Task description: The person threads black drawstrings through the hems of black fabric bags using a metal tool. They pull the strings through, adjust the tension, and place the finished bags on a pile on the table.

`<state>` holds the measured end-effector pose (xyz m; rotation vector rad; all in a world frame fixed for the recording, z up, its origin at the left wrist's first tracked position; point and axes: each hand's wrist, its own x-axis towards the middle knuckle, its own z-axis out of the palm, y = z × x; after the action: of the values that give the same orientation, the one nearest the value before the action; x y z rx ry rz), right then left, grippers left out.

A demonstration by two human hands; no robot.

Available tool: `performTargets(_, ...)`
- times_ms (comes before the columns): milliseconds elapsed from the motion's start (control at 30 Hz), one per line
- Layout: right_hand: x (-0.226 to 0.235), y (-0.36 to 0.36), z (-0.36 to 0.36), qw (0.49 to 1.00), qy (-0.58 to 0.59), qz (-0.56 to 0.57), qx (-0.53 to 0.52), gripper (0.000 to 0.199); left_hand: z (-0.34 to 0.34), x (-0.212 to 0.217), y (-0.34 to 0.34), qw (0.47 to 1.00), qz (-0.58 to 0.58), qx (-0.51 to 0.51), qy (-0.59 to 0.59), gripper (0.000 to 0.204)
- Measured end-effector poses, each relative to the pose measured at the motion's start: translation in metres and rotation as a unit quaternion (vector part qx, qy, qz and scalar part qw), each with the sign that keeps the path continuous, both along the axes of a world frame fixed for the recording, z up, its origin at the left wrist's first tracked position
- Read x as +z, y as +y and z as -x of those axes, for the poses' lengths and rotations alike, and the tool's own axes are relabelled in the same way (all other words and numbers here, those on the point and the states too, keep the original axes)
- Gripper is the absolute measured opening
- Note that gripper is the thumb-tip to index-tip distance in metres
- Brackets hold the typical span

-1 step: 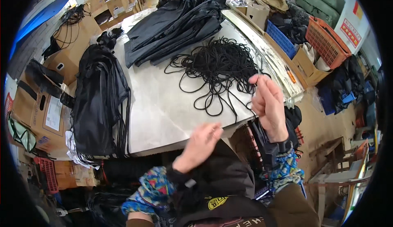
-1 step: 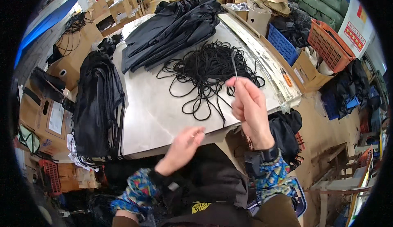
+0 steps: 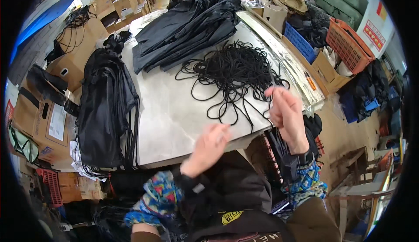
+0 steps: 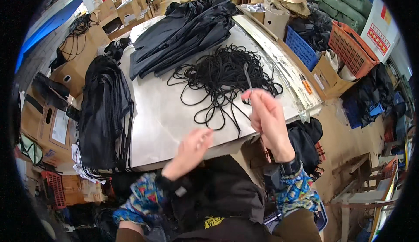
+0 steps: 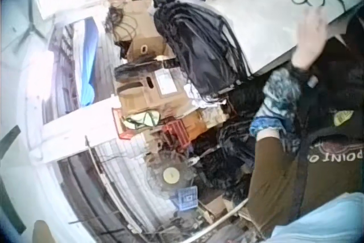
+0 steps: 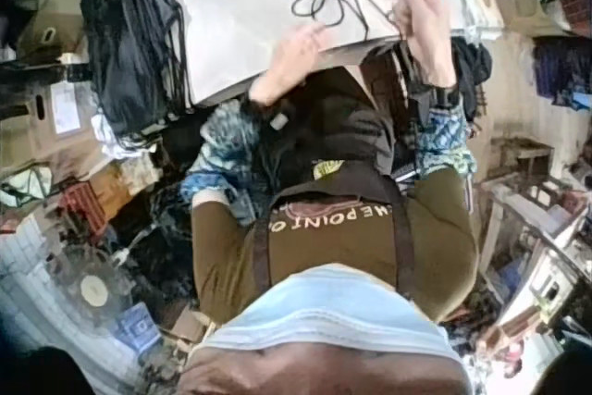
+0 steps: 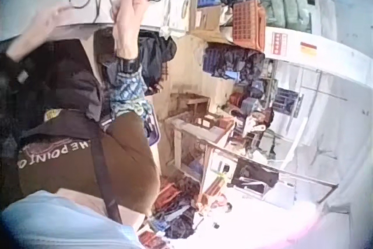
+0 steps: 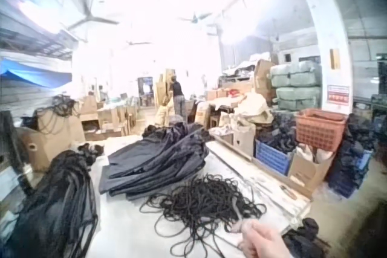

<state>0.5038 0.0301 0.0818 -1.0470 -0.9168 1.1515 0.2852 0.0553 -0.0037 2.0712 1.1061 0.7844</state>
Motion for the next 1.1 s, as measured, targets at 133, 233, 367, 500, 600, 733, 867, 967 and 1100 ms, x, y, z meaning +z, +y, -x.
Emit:
performTargets(133, -0.067, -0.006, -0.008, 0.948, -0.315, 0.007, 0.051, 0.020, -0.010, -0.010, 0.106, 0.967, -0.209, 0.001, 0.149, 0.064)
performTargets(233, -0.084, -0.017, -0.013, 0.934, -0.341, 0.072, 0.080, 0.018, -0.050, 0.003, 0.158, 0.955, -0.208, 0.053, 0.204, 0.086)
performTargets(367, -0.102, -0.021, -0.029, 0.935, -0.329, 0.117, 0.069, 0.019, -0.123, -0.005, 0.177, 0.966, -0.056, -0.008, 0.252, 0.059)
performTargets(500, -0.110, -0.021, -0.044, 0.959, -0.215, 0.171, 0.070, 0.022, -0.172, -0.017, 0.243, 0.986, -0.133, -0.022, -0.101, 0.045)
performTargets(600, -0.098, -0.014, -0.040, 0.973, -0.124, 0.187, 0.055, 0.021, -0.178, 0.018, 0.293, 0.964, -0.224, -0.072, -0.124, 0.077)
performTargets(733, -0.103, -0.018, -0.056, 0.978, -0.013, 0.207, 0.034, 0.020, -0.123, 0.064, 0.296, 0.992, -0.107, 0.003, -0.067, 0.038)
performTargets(867, -0.108, -0.014, -0.057, 0.980, 0.019, 0.193, 0.030, 0.022, -0.072, -0.003, 0.282, 0.985, -0.162, 0.033, 0.051, 0.019)
performTargets(967, -0.104, -0.009, -0.050, 0.980, 0.010, 0.193, 0.038, 0.023, -0.075, -0.029, 0.265, 0.939, -0.337, -0.010, 0.060, 0.020)
performTargets(1100, -0.101, -0.011, -0.051, 0.979, -0.003, 0.202, 0.034, 0.024, -0.080, -0.017, 0.236, 0.917, -0.353, -0.077, 0.172, 0.026)
